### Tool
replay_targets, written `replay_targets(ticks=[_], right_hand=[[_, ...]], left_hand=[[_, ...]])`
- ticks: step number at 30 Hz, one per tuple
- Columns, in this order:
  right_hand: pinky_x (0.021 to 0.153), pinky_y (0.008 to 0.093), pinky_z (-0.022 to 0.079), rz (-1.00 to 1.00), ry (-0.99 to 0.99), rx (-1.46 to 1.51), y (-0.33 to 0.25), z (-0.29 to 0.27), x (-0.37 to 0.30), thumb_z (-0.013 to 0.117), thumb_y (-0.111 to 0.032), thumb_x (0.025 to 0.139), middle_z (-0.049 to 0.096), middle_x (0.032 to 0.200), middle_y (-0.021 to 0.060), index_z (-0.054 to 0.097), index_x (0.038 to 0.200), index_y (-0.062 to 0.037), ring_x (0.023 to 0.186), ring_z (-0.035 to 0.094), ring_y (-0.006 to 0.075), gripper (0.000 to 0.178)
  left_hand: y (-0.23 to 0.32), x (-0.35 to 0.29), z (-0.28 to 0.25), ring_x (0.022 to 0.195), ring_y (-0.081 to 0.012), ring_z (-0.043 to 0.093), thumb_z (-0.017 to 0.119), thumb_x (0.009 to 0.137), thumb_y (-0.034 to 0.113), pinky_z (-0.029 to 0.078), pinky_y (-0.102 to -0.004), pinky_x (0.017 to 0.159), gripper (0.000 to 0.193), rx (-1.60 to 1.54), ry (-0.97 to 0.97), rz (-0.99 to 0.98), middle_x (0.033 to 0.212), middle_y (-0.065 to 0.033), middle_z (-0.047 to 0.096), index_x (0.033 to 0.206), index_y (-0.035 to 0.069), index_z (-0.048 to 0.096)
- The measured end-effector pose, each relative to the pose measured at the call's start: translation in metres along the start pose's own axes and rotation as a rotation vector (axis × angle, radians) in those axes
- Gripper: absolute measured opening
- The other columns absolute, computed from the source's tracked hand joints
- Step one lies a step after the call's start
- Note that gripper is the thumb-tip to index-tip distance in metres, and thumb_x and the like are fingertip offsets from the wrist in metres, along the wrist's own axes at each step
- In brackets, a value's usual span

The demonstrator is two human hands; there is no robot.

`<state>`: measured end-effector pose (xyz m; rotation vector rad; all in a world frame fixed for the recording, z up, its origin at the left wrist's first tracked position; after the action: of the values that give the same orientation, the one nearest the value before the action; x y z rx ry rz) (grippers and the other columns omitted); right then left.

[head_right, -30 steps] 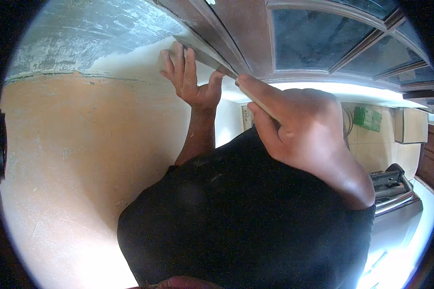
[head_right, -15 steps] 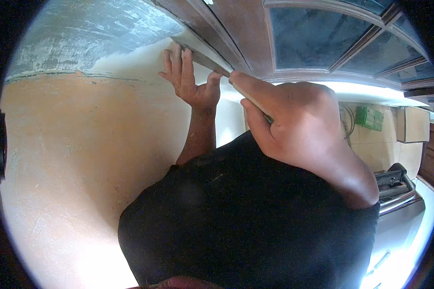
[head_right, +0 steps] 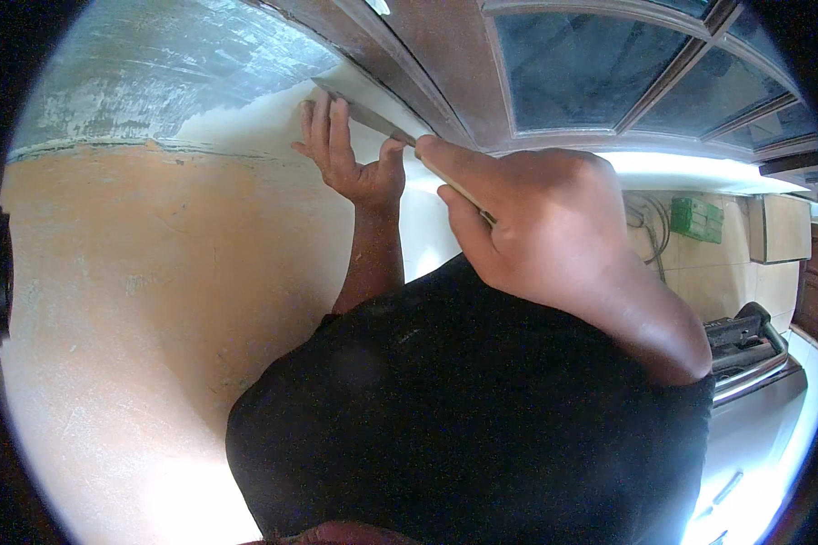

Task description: The recorder uses a scraper tool to remove old material from a wall corner and applies patching compound.

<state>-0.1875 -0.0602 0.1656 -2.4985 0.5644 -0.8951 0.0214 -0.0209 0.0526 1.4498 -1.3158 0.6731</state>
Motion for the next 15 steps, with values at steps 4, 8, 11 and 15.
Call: replay_targets(ticks=[4,8,11,15], right_hand=[[0.056,0.0328,0.053,0.022,-0.001,0.008,0.003,0.001,0.002,0.07,-0.006,0.083,0.071,0.077,0.0149,0.07,0.119,-0.0078,0.06,0.068,0.0253,0.037],[0.054,0.034,0.051,-0.015,0.004,-0.028,0.001,0.004,0.002,0.071,-0.007,0.082,0.07,0.075,0.0143,0.07,0.118,-0.0077,0.057,0.066,0.0265,0.036],[0.055,0.0338,0.052,-0.027,0.043,-0.019,0.001,0.006,0.006,0.071,-0.007,0.082,0.07,0.075,0.0142,0.07,0.118,-0.0076,0.058,0.067,0.0263,0.035],[0.056,0.0333,0.053,0.018,-0.044,-0.032,-0.003,0.006,0.006,0.071,-0.008,0.082,0.071,0.076,0.0141,0.071,0.117,-0.0072,0.059,0.068,0.0255,0.035]], left_hand=[[0.002,0.0,0.004,0.137,-0.0416,0.04,0.061,0.082,0.072,-0.001,-0.068,0.112,0.079,-0.037,0.042,-0.033,0.139,-0.0168,0.053,0.132,0.011,0.059],[-0.004,0.002,-0.003,0.135,-0.0417,0.042,0.06,0.083,0.071,-0.001,-0.0669,0.112,0.077,-0.019,0.026,-0.01,0.139,-0.0177,0.053,0.132,0.011,0.059],[-0.004,0.001,-0.002,0.134,-0.0416,0.044,0.059,0.084,0.071,0.0,-0.0667,0.113,0.077,0.02,0.035,0.014,0.139,-0.0183,0.052,0.132,0.011,0.059],[-0.006,0.003,-0.005,0.134,-0.041,0.044,0.058,0.085,0.071,0.002,-0.0671,0.112,0.076,0.011,0.037,0.02,0.138,-0.0184,0.053,0.131,0.011,0.06]])
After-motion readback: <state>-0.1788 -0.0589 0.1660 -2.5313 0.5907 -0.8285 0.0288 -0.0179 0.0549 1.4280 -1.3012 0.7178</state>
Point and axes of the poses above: each hand's wrist, its own x-axis towards the middle knuckle, its own z-axis out of the palm, y = z × x, the point moved 6 cm from there along x, towards the middle knuckle
